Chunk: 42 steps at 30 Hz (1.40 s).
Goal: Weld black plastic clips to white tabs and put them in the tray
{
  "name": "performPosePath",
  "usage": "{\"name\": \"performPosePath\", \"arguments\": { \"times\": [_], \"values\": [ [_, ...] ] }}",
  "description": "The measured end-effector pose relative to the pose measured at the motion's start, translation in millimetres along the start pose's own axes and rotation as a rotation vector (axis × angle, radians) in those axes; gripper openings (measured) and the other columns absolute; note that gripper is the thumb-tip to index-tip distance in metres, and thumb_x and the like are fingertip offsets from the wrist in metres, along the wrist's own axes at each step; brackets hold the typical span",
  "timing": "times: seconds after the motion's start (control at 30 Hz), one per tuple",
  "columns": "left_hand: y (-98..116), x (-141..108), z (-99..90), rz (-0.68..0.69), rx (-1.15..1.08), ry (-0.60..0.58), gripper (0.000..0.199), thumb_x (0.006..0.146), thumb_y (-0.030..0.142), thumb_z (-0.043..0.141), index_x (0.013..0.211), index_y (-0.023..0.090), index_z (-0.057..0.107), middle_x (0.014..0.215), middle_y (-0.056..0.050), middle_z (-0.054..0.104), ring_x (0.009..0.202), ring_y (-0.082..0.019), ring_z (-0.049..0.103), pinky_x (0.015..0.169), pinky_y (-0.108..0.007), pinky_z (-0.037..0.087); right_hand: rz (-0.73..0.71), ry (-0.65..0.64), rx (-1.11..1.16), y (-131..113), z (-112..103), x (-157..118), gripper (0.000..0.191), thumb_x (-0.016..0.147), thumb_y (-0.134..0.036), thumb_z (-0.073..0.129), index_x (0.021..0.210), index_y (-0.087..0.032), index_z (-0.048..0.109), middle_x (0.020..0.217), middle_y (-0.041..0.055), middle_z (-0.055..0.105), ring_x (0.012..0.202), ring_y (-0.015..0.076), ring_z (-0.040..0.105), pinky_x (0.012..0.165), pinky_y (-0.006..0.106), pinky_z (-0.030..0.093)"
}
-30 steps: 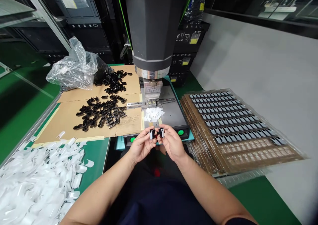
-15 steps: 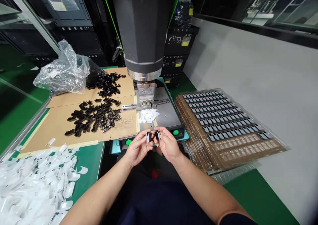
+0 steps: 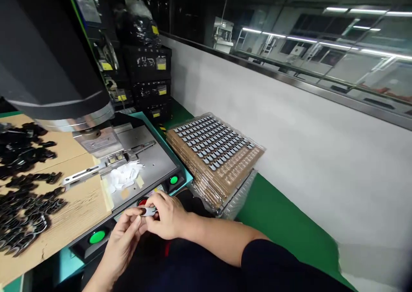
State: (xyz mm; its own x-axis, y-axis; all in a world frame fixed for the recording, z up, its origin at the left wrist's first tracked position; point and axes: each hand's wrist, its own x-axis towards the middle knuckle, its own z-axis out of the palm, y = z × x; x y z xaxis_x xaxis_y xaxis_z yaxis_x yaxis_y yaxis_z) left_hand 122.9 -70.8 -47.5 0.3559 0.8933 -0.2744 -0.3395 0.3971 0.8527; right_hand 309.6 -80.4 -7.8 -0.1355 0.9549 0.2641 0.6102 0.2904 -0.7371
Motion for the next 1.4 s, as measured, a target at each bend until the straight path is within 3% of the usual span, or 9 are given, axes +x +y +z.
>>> {"name": "performPosePath", "arguments": {
  "times": [0.1,0.2,0.43,0.57,0.67,0.8,1.03,1.23,1.4],
  "values": [
    [-5.9,-5.6,2.2,-0.038,0.186,-0.069,0.046,0.091,0.067,0.075,0.101,0.022,0.075,0.133,-0.008,0.071,0.118,-0.033,0.072,0.103,-0.046,0.063,-0.061,0.092,0.006,20.3,-36.7,-8.3,0.031,0.080,-0.022,0.071,0.108,-0.026,0.061,0.106,0.0032,0.067,0.091,0.0207,0.066,0.079,0.033,0.054],
    [-14.4,-1.9,-2.2,-0.104,0.464,-0.158,0.069,0.097,0.079,0.052,0.073,0.018,0.074,0.128,-0.012,0.073,0.119,-0.035,0.069,0.109,-0.047,0.059,0.035,0.263,-0.038,64.4,-100.6,-12.1,0.027,0.085,-0.021,0.068,0.112,-0.025,0.065,0.109,0.0055,0.068,0.098,0.0223,0.066,0.084,0.036,0.055],
    [-46.1,9.3,-13.4,-0.184,0.900,-0.318,0.078,0.098,0.084,0.038,0.057,0.024,0.066,0.091,-0.008,0.076,0.112,-0.033,0.071,0.119,-0.042,0.048,0.705,0.646,-0.442,214.4,-301.5,-46.2,0.033,0.091,-0.021,0.062,0.123,-0.021,0.069,0.128,0.0112,0.070,0.110,0.0255,0.065,0.103,0.043,0.054],
    [-70.3,6.8,-29.0,-0.335,0.952,-0.351,0.081,0.097,0.088,0.033,0.053,0.025,0.059,0.074,-0.007,0.070,0.096,-0.033,0.073,0.107,-0.042,0.054,0.990,0.549,-0.708,272.1,-373.3,-76.9,0.038,0.097,-0.024,0.058,0.134,-0.019,0.065,0.137,0.0140,0.068,0.121,0.0259,0.064,0.106,0.038,0.050],
    [-88.7,8.6,-46.6,-0.427,1.040,-0.348,0.082,0.091,0.094,0.030,0.054,0.026,0.056,0.068,-0.006,0.066,0.077,-0.031,0.068,0.097,-0.043,0.057,1.060,0.481,-0.740,295.3,-390.8,-88.2,0.037,0.097,-0.026,0.060,0.133,-0.020,0.064,0.136,0.0134,0.069,0.118,0.0255,0.066,0.102,0.037,0.051],
    [-101.0,10.2,-58.8,-0.453,1.106,-0.330,0.082,0.089,0.096,0.030,0.065,0.025,0.064,0.072,-0.006,0.067,0.081,-0.031,0.069,0.101,-0.043,0.055,1.074,0.447,-0.759,313.1,-391.4,-88.2,0.035,0.099,-0.028,0.061,0.132,-0.021,0.064,0.137,0.0141,0.068,0.118,0.0255,0.066,0.101,0.037,0.051],
    [-94.3,2.1,-48.2,-0.429,1.161,-0.278,0.086,0.086,0.099,0.028,0.077,0.025,0.069,0.076,-0.008,0.068,0.083,-0.031,0.069,0.091,-0.040,0.056,1.067,0.414,-0.784,325.5,-391.1,-86.2,0.033,0.100,-0.031,0.060,0.131,-0.021,0.063,0.133,0.0141,0.066,0.113,0.0259,0.065,0.099,0.038,0.052],
    [-92.3,1.3,-40.3,-0.417,1.173,-0.269,0.088,0.080,0.104,0.028,0.073,0.025,0.068,0.075,-0.008,0.069,0.080,-0.031,0.070,0.090,-0.040,0.059,1.073,0.541,-0.861,330.9,-397.6,-87.3,0.046,0.099,-0.033,0.056,0.142,-0.017,0.055,0.146,0.0190,0.047,0.102,0.0253,0.067,0.093,0.039,0.053],
    [-94.8,1.0,-42.9,-0.415,1.151,-0.258,0.078,0.078,0.101,0.038,0.074,0.027,0.066,0.084,-0.007,0.076,0.083,-0.032,0.074,0.091,-0.039,0.062,0.998,0.440,-0.932,340.3,-407.9,-82.9,0.051,0.095,-0.020,0.055,0.146,-0.015,0.053,0.133,0.0188,0.063,0.121,0.0308,0.058,0.103,0.040,0.047]
  ]
}}
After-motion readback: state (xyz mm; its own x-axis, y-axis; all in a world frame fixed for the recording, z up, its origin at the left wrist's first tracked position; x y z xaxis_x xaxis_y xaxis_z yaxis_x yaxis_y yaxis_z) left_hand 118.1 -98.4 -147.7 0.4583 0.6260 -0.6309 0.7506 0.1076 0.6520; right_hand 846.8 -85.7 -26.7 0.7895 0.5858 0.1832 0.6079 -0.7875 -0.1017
